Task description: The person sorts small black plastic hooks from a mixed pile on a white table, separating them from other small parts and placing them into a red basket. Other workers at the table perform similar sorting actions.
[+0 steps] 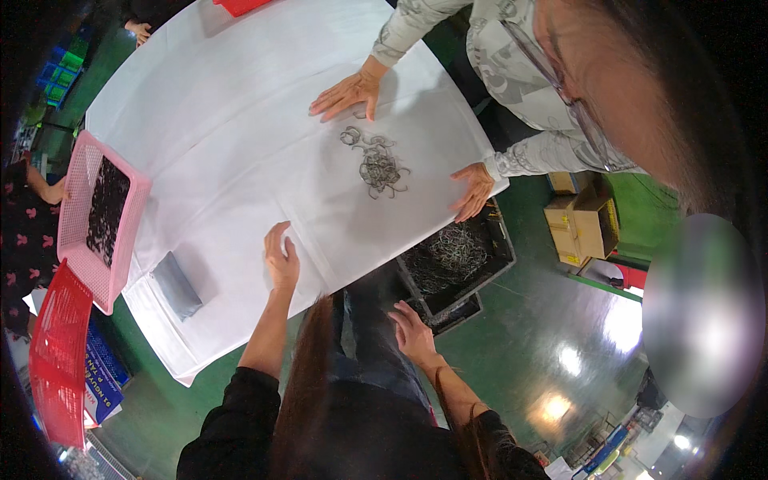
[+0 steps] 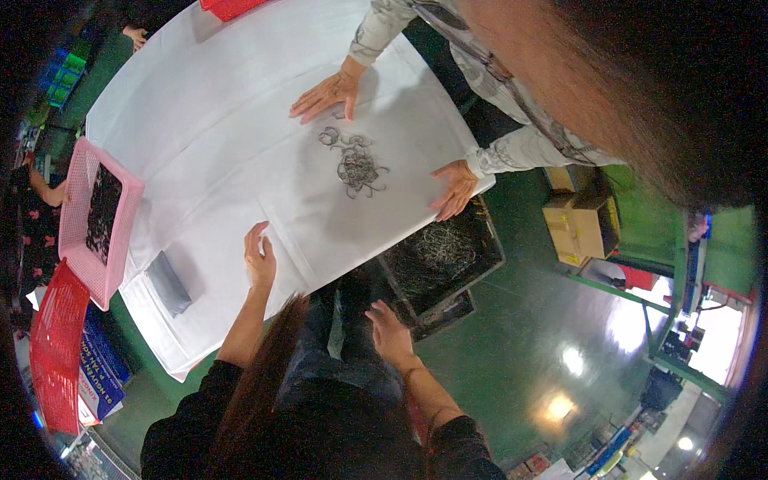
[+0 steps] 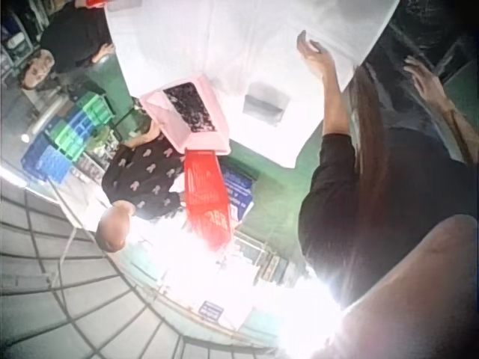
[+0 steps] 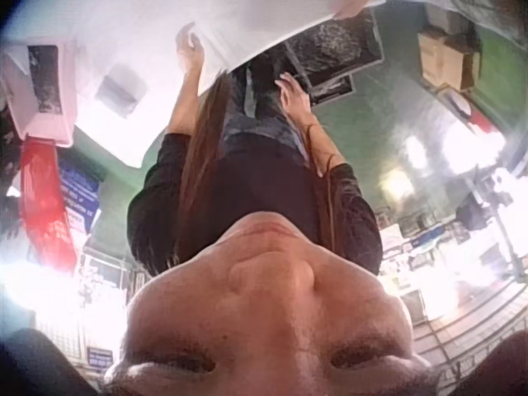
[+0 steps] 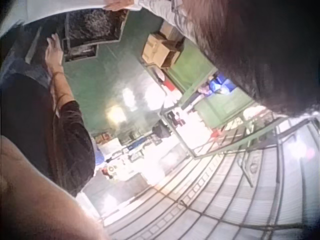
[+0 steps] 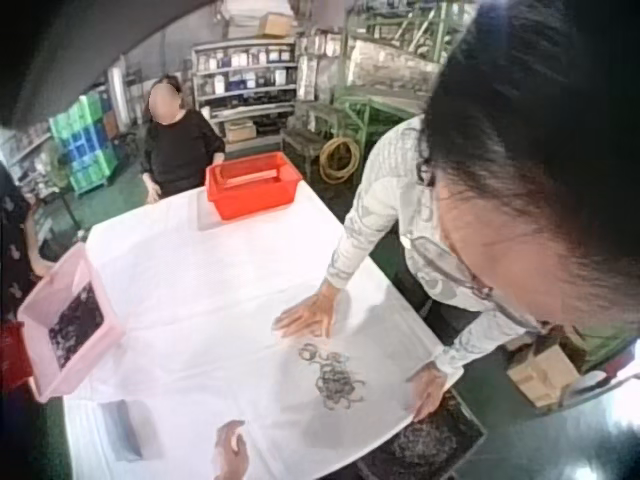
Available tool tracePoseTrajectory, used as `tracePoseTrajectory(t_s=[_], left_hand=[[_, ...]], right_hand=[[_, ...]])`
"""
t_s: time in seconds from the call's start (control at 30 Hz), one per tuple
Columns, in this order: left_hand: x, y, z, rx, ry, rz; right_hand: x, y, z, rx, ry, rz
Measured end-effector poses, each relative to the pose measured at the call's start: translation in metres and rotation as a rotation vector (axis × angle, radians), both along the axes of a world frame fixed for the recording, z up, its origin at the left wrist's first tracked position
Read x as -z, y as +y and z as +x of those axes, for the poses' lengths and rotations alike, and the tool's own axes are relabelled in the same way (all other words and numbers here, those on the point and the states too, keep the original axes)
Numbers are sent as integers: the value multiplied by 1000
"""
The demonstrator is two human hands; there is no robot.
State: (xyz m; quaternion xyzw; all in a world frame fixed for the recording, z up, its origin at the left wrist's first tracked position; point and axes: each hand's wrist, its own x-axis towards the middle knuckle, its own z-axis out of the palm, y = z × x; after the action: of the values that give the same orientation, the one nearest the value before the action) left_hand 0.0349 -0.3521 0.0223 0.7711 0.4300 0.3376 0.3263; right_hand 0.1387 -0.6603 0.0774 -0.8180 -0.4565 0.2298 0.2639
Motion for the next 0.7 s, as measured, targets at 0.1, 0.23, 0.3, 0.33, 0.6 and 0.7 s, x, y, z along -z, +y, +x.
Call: tracePoseTrajectory(t_s=[0.1, 0.23, 0.3, 0.33, 0.6, 0.7], left_hand=[[9, 2, -6, -90, 24, 45], [5, 1, -6, -120, 30, -11], [-1, -3, -5, -117, 31, -59], [-4, -6, -5, -119, 34, -100], [-8, -23, 16, -13, 0, -73], [-8, -24, 28, 5, -19, -106]], right_hand=[[7, -17, 1, 47, 26, -50], [14, -18, -5, 51, 72, 1], [17, -14, -8, 42, 62, 34], [18, -12, -9, 36, 58, 33], [18, -13, -9, 51, 49, 9], [17, -22, -8, 67, 57, -11]])
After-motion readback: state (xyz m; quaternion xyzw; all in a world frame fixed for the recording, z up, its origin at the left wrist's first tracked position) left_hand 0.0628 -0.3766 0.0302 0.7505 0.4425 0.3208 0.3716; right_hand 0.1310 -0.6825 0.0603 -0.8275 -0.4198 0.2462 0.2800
